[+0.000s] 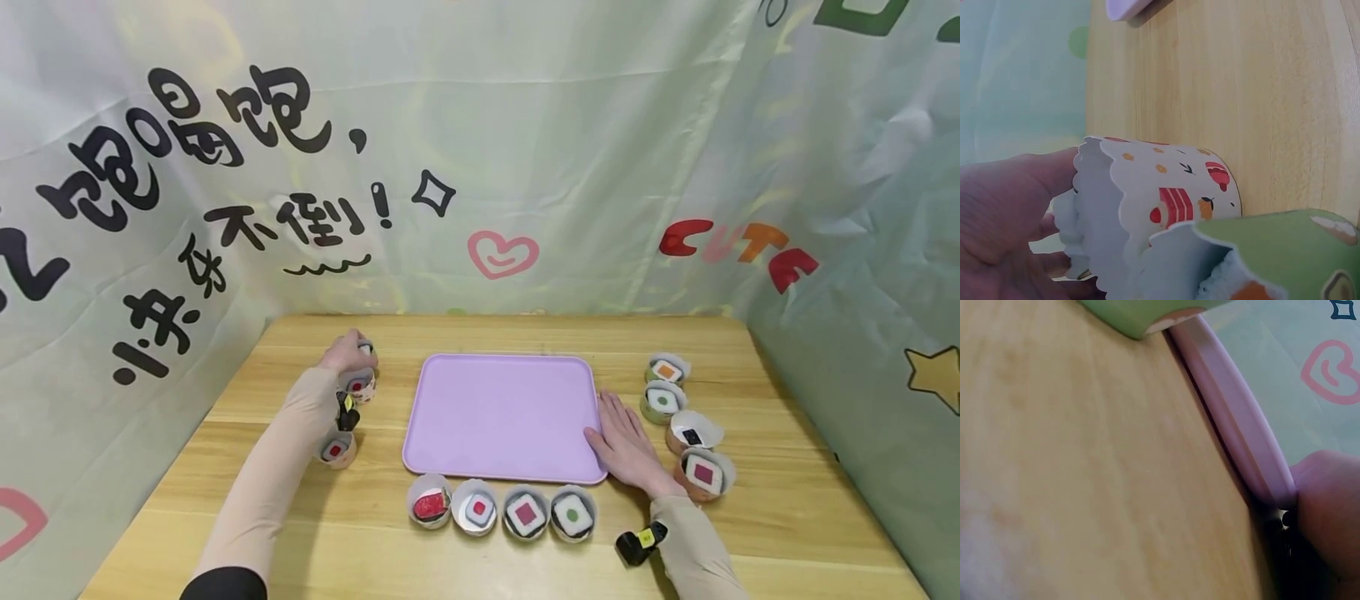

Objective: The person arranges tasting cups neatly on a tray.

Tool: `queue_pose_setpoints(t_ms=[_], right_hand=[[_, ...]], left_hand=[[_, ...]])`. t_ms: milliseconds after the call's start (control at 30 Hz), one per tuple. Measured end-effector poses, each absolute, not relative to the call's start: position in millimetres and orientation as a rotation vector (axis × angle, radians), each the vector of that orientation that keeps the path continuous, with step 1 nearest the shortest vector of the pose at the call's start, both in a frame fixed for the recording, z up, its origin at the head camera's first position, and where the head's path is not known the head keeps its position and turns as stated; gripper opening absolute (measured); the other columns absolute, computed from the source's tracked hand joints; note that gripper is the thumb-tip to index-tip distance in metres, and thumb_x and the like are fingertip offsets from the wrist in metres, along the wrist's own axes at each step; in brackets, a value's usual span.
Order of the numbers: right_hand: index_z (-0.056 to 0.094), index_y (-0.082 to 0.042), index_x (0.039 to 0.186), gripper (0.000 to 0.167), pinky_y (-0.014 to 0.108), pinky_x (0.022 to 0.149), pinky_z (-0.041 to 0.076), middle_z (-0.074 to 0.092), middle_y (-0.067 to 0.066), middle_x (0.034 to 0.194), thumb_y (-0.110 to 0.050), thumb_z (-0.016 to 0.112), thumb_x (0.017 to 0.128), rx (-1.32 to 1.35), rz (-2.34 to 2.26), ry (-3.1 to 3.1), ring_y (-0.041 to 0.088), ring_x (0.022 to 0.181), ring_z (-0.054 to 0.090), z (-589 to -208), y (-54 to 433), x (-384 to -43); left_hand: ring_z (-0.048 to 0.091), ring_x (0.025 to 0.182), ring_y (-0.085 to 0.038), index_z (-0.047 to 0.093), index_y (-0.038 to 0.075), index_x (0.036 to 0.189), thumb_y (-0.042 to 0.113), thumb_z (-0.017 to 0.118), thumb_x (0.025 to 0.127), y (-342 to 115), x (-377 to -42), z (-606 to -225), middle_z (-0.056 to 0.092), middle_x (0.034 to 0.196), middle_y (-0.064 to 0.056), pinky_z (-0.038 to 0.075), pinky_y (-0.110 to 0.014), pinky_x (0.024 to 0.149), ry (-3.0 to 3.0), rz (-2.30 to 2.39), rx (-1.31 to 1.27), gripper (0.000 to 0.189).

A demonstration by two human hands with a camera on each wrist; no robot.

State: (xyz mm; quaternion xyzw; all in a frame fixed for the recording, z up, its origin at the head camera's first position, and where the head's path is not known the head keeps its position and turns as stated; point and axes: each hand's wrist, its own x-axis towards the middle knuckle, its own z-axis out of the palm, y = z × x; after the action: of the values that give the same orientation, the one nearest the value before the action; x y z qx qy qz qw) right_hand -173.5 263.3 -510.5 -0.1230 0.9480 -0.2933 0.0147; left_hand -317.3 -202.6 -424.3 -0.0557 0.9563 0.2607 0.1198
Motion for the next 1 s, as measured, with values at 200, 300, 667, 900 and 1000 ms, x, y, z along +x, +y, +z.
queue_pose_setpoints(t_ms=[200,300,667,900,1000], right_hand=[[0.019,0.017,0.152,0.071,0.068,0.12,0.008,0.012,0.039,0.161,-0.029,0.046,0.105,-0.383,-0.918,2.948,0.057,0.15,0.011,-510.3,263.1,-172.7],[0.02,0.018,0.152,0.071,0.068,0.12,0.008,0.013,0.039,0.161,-0.029,0.047,0.105,-0.384,-0.92,2.952,0.057,0.149,0.011,-510.3,263.3,-172.5],[0.021,0.017,0.152,0.071,0.067,0.12,0.009,0.014,0.039,0.161,-0.029,0.047,0.105,-0.379,-0.908,2.963,0.056,0.149,0.012,-511.2,262.9,-172.9],[0.019,0.017,0.152,0.071,0.068,0.12,0.008,0.013,0.039,0.161,-0.028,0.047,0.105,-0.374,-0.92,2.956,0.057,0.15,0.011,-511.6,262.7,-173.0],[0.021,0.018,0.152,0.071,0.068,0.12,0.009,0.014,0.04,0.16,-0.028,0.047,0.105,-0.381,-0.924,2.964,0.057,0.149,0.012,-511.2,262.1,-172.2]], left_hand=[[0.049,0.124,-0.051,0.039,0.002,0.139,0.022,0.066,0.091,-206.7,-321.5,-428.6,0.043,0.141,-0.031,0.045,-0.06,0.103,2.873,0.835,-0.158,0.059],[0.051,0.121,-0.05,0.04,0.004,0.139,0.021,0.068,0.089,-209.3,-324.7,-429.7,0.045,0.14,-0.03,0.046,-0.06,0.1,2.917,0.884,-0.141,0.06],[0.053,0.124,-0.045,0.044,0.004,0.142,0.02,0.071,0.085,-210.8,-328.4,-427.1,0.05,0.141,-0.026,0.047,-0.059,0.101,3.015,1.004,-0.083,0.065],[0.057,0.118,-0.042,0.047,0.006,0.137,0.023,0.076,0.081,-204.1,-330.2,-423.4,0.057,0.135,-0.023,0.051,-0.054,0.096,3.056,1.017,-0.052,0.065],[0.058,0.116,-0.042,0.048,0.006,0.137,0.025,0.076,0.08,-201.0,-330.4,-421.4,0.059,0.133,-0.024,0.052,-0.054,0.093,3.068,1.026,-0.035,0.066]])
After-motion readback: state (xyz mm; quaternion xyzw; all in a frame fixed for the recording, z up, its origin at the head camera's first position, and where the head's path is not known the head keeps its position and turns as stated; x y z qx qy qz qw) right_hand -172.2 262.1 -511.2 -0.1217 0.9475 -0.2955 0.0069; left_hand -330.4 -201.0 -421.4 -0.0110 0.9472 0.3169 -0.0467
